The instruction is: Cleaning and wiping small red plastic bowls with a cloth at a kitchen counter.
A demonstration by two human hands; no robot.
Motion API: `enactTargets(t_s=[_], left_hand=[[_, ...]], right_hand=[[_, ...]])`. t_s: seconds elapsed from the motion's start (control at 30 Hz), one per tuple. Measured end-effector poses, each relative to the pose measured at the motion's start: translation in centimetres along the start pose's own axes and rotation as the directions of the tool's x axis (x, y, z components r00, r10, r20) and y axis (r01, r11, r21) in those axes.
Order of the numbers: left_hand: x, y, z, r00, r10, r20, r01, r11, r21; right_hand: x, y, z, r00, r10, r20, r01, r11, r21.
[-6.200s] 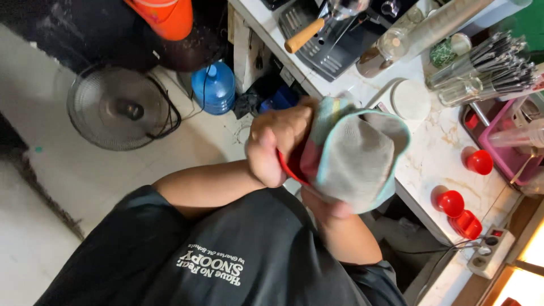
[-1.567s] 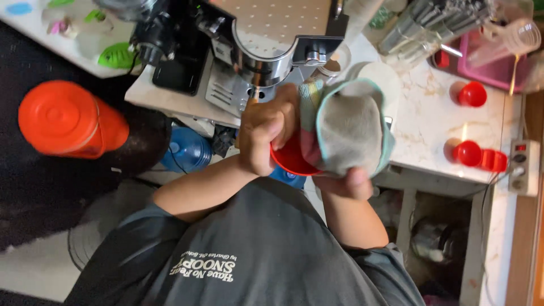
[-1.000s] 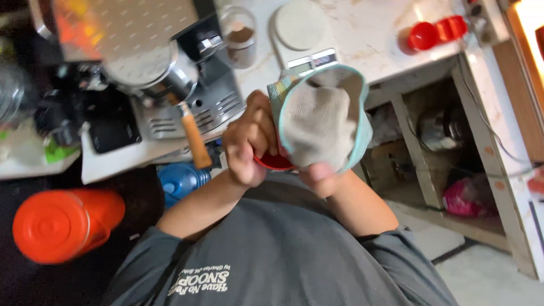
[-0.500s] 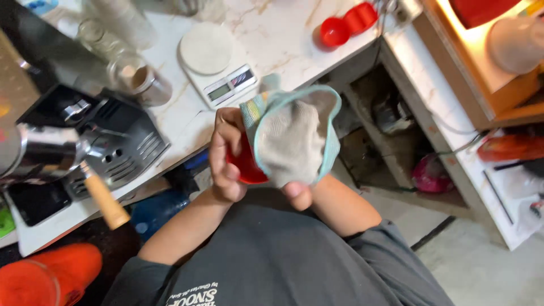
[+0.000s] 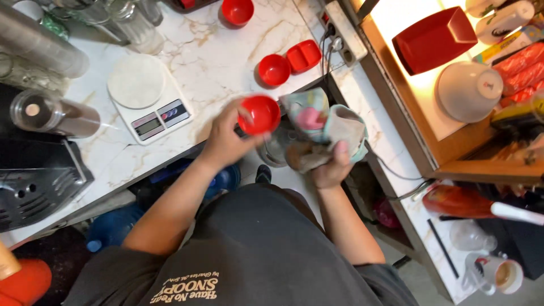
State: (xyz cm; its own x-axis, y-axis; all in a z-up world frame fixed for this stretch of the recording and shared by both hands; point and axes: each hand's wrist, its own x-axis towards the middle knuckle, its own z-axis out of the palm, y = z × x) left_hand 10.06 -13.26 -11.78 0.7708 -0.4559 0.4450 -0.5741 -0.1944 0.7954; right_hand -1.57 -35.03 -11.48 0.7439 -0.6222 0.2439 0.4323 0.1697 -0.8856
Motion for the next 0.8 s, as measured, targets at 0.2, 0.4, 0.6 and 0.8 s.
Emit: enactTargets(t_s=[0.2,0.4,0.6,0.8], left_hand=[[7.0,-6.2,4.7,0.985,-0.09,-0.145,0.132,0.941,0.31],[7.7,-10.3,8.2,0.983,-0.157,-0.09,0.181,0.863,0.472],[8.5,-7.4,7.2,0.99,-0.08,-0.119,0.129,0.859,0.494],[13.6,-13.9,3.7,0.963,0.012,-0.269,0.17,0.749,0.64]], right_hand=[[2.5,-0.4,-6.2,0.893,0.447,-0.055,-0.416,0.866,0.28],[2.0,-0.7,-8.5,0.886,0.457,-0.081,-0.412,0.855,0.316],[2.4,-2.2,-7.7,0.864,0.496,0.084,-0.489,0.789,0.373],[2.8,-0.7,-10.0,0.864,0.503,0.0,-0.483,0.83,0.281]])
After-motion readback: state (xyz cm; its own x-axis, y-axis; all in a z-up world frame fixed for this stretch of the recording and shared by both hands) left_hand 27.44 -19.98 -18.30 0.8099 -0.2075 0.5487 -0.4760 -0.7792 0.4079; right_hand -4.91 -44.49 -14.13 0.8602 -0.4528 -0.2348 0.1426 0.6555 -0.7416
